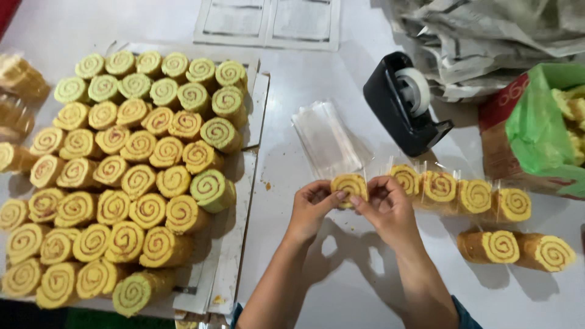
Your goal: The person places individual Swiss roll cakes into plastic sleeves and secures them with adhesive tape.
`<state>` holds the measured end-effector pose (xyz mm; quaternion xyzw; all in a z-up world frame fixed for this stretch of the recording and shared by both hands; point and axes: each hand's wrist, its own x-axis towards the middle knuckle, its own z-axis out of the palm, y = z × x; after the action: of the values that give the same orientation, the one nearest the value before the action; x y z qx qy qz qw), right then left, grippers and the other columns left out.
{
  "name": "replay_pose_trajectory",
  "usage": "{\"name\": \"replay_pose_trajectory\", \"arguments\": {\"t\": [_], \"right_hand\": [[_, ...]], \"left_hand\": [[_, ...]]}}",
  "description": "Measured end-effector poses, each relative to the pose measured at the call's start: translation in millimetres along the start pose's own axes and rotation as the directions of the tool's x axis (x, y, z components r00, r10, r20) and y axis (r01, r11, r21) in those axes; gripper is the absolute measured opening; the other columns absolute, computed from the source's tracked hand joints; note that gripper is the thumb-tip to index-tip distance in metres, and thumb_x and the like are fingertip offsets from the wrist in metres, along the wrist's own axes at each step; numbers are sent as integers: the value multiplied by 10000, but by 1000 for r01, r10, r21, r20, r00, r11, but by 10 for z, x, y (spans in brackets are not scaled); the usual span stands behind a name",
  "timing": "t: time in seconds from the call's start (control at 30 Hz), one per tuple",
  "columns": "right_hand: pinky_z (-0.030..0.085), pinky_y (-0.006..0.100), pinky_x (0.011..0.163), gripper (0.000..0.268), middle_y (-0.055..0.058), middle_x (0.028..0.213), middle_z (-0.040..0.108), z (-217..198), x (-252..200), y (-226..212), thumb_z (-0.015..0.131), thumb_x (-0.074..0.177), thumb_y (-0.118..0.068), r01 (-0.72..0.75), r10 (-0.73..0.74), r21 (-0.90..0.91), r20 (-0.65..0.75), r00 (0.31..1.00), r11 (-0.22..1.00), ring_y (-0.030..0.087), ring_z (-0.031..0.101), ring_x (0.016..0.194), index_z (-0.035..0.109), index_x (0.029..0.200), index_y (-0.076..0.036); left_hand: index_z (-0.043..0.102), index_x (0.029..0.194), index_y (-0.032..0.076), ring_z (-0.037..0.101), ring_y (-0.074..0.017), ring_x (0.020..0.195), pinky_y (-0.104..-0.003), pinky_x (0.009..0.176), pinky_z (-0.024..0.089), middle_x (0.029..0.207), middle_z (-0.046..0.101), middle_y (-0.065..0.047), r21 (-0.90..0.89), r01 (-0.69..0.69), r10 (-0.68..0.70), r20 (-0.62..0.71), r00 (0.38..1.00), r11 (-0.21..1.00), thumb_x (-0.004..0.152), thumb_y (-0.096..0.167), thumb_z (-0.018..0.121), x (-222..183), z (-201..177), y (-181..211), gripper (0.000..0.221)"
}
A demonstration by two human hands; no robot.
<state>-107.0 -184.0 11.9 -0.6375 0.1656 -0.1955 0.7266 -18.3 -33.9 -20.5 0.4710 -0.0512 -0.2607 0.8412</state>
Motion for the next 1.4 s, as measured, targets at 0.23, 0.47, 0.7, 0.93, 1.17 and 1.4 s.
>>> {"name": "replay_pose_trajectory", "arguments": {"t": [0.23,0.47,0.7,0.93,1.17,1.4], "right_hand": [[656,359,606,265,144,851,785,-85,-128,-821,832,887,-221,74,-122,-614,-37,992,786,268,815,729,769,1069,-39],[575,418,720,361,56,1157,777,-586,705,-1730,573,1075,-419,-274,90,-937,-261,961,216,264,724,955,741,1270,-166],[273,589,1182,421,37,1325,744,-911,1574,-1293,434,1045,-519,-339,337,-941,-315,888,15,413,634,1273,770,1240,-356],[504,509,844,262,122,1171,767,-984,1677,-1304,682,1034,-346,-415,345,-871,-317,884,264,346,684,1050,793,1059,-110],[464,479,825,321,177,984,746,-926,1499,-1563,696,1062,-380,-477,370,-824,-358,857,306,324,653,927,796,1047,-75],[442,481,819,352,219,922,687,-1048,1396,-1541,711,1064,-372,-512,442,-803,-357,823,306,312,601,858,790,1073,-30]], "left_hand": [[772,1007,-41,719,-167,715,-275,668,616,786,725,-103,55,34,-30,-60,998,998,851,100,901,32,-56,119,247],[760,915,13,702,-186,788,-307,677,569,866,773,-102,80,146,-140,-78,987,986,837,97,839,14,7,246,139],[756,937,-16,680,-197,733,-321,637,561,835,758,-118,63,171,-169,-40,985,983,826,116,823,-19,66,348,185],[771,945,3,701,-186,772,-298,673,565,858,766,-101,32,159,-159,1,987,987,824,110,826,7,38,292,171],[765,938,26,684,-160,762,-286,680,559,840,757,-73,69,132,-133,13,991,989,834,132,828,59,-36,237,162],[763,924,24,679,-166,757,-297,660,567,834,750,-77,80,140,-138,-21,990,987,839,136,823,85,-65,204,153]]}}
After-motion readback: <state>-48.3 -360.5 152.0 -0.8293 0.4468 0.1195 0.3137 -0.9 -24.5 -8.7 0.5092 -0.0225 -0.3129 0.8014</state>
